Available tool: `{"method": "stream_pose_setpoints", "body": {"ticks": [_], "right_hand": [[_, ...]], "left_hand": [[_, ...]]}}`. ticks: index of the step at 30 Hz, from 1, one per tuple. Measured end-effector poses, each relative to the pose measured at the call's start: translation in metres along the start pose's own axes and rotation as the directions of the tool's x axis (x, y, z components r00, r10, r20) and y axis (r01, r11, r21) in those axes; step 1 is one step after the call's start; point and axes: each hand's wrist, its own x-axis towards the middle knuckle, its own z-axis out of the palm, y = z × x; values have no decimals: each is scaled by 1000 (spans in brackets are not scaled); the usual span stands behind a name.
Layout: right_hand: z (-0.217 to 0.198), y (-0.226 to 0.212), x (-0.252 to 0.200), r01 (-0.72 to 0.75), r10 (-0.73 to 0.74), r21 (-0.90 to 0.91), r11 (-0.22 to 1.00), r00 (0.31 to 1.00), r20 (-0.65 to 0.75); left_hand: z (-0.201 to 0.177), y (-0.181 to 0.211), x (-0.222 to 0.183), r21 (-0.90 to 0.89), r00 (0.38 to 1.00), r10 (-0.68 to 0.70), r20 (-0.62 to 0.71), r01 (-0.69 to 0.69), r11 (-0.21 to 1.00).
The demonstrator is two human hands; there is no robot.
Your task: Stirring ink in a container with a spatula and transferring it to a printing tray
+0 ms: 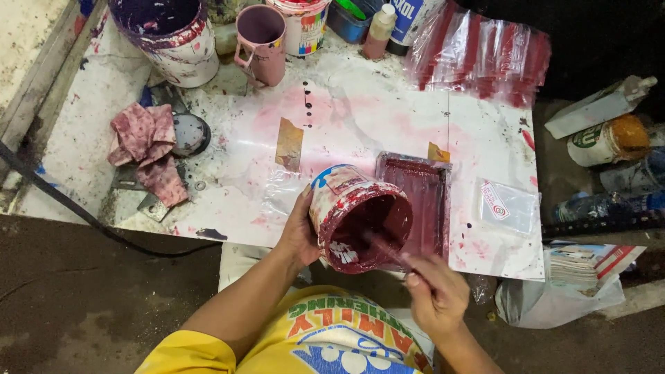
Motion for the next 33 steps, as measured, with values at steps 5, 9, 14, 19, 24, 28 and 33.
{"method": "stream_pose_setpoints", "body": {"ticks": [5,9,14,19,24,28,33], "right_hand": [[-2,-10,11,73,-57,-152,986,992,110],[3,-12,-1,-147,137,149,978,988,78],[-3,-14,12,20,-17,-178,984,1000,19],[1,-23,7,-184,179,28,983,976,123],[-4,-6,5,16,-14,-241,970,1000,12],[3,-12,-1,-47,60,-96,994,988,139],[2,-1,-3,-97,98,25,995,994,-42]], "left_hand": [[0,3,1,-6,1000,7,-11,-7,1000],[-1,-1,0,-34,1000,-15,-25,14,999],[3,4,-7,-1,1000,-8,11,8,1000],[-6,1,-1,-2,1000,-19,-1,19,1000],[3,4,-8,10,998,-60,-19,60,998],[0,2,-6,26,997,2,-71,0,1000],[0,2,-4,31,998,-13,-57,15,999]]}}
